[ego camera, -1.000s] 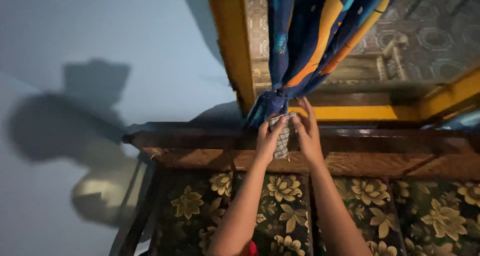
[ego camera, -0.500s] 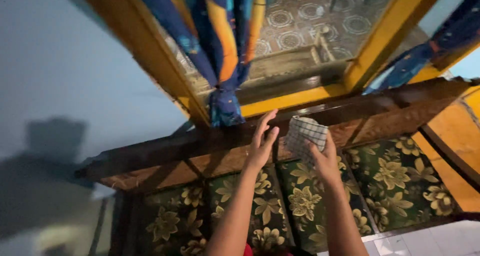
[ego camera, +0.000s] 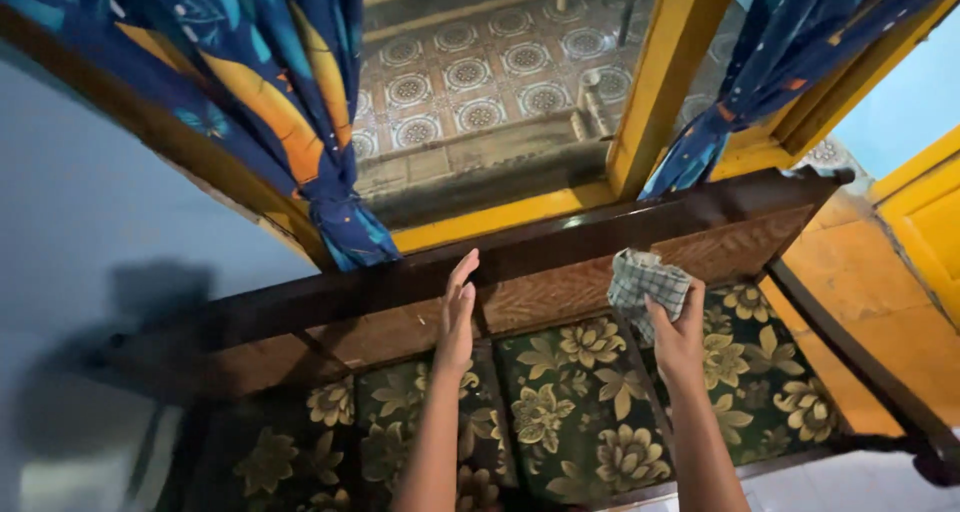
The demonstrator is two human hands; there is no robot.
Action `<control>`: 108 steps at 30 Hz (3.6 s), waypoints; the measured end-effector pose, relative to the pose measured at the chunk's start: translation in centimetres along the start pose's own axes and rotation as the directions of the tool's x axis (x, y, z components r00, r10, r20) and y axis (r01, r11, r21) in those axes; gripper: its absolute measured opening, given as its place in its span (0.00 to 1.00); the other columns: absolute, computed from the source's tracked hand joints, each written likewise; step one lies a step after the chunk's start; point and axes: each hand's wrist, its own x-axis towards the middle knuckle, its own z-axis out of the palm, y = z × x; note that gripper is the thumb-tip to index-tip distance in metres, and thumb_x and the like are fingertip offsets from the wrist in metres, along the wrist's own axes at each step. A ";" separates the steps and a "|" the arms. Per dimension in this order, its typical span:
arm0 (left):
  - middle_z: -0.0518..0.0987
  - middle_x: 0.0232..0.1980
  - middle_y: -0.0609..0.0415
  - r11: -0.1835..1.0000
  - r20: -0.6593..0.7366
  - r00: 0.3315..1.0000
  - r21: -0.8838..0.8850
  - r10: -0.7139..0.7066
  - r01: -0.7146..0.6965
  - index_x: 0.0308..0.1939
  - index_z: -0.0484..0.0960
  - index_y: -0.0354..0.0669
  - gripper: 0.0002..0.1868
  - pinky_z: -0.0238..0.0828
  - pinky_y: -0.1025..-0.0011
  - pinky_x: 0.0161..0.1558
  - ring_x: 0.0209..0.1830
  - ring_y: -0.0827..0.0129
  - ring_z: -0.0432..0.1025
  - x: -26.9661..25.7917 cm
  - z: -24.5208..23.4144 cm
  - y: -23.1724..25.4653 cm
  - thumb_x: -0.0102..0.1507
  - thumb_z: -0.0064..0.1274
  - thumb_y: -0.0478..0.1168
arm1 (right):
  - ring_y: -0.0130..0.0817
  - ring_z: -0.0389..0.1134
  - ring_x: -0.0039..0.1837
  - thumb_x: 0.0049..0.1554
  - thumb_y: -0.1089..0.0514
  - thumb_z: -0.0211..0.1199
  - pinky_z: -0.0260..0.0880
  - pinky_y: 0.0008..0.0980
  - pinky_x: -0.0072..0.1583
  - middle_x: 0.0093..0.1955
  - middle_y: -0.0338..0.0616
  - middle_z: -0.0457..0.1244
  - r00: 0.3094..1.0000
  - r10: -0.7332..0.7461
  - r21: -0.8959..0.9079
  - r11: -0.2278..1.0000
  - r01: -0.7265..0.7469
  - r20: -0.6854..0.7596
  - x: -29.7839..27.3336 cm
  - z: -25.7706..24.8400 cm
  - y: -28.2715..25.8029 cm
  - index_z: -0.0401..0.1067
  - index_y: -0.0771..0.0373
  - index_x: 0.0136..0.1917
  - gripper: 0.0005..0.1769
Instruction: Clean the window glass and frame with a cloth.
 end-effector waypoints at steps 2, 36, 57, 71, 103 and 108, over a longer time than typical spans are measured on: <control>0.62 0.81 0.50 1.000 -0.039 0.999 0.020 -0.006 0.006 0.77 0.64 0.43 0.35 0.44 0.58 0.79 0.83 0.59 0.54 -0.6 2.2 0.1 0.73 0.36 0.61 | 0.29 0.64 0.64 0.62 0.71 0.55 0.64 0.30 0.64 0.64 0.40 0.60 0.995 0.101 0.000 0.995 -0.101 -0.001 1.1 -0.9 -2.8 0.58 0.60 0.72 0.26; 0.65 0.80 0.51 0.980 -0.064 0.981 0.089 0.186 -0.180 0.74 0.69 0.42 0.26 0.47 0.63 0.78 0.82 0.61 0.56 11.1 6.2 -10.0 0.75 0.39 0.51 | 0.31 0.68 0.61 0.63 0.69 0.58 0.68 0.32 0.61 0.62 0.45 0.67 0.971 0.173 0.098 0.982 -0.158 -0.164 10.8 -8.3 11.3 0.69 0.70 0.66 0.18; 0.59 0.81 0.52 0.957 0.027 0.992 0.263 0.122 -0.124 0.75 0.66 0.48 0.29 0.49 0.53 0.77 0.83 0.56 0.51 23.3 0.8 -14.0 0.74 0.34 0.56 | 0.33 0.68 0.63 0.63 0.69 0.57 0.66 0.33 0.64 0.64 0.47 0.66 0.979 0.103 0.079 0.993 -0.090 -0.177 21.0 3.5 15.4 0.67 0.70 0.70 0.22; 0.59 0.81 0.51 0.865 0.075 0.958 0.416 0.275 -0.281 0.74 0.67 0.48 0.26 0.48 0.52 0.79 0.84 0.54 0.49 28.1 -2.0 -12.8 0.75 0.36 0.53 | 0.33 0.70 0.61 0.63 0.68 0.57 0.69 0.32 0.62 0.61 0.44 0.67 0.968 0.077 0.178 0.983 -0.034 -0.238 24.5 8.5 16.1 0.67 0.68 0.66 0.17; 0.55 0.84 0.61 -0.319 0.361 0.570 0.931 0.738 -0.176 0.81 0.62 0.69 0.39 0.26 0.37 0.78 0.84 0.64 0.48 48.6 -4.6 -19.1 0.69 0.45 0.73 | 0.52 0.41 0.84 0.59 0.41 0.58 0.27 0.56 0.79 0.84 0.51 0.45 0.469 -0.687 -0.582 0.082 0.809 0.555 47.2 22.9 21.6 0.65 0.48 0.77 0.34; 0.52 0.85 0.62 -0.363 0.372 0.538 0.923 0.757 -0.127 0.82 0.59 0.71 0.41 0.24 0.38 0.80 0.86 0.63 0.44 49.0 -4.5 -19.4 0.70 0.40 0.78 | 0.54 0.37 0.88 0.64 0.50 0.56 0.25 0.57 0.82 0.86 0.52 0.45 0.552 -0.745 -0.698 0.167 0.697 0.373 48.8 24.1 17.6 0.65 0.48 0.80 0.31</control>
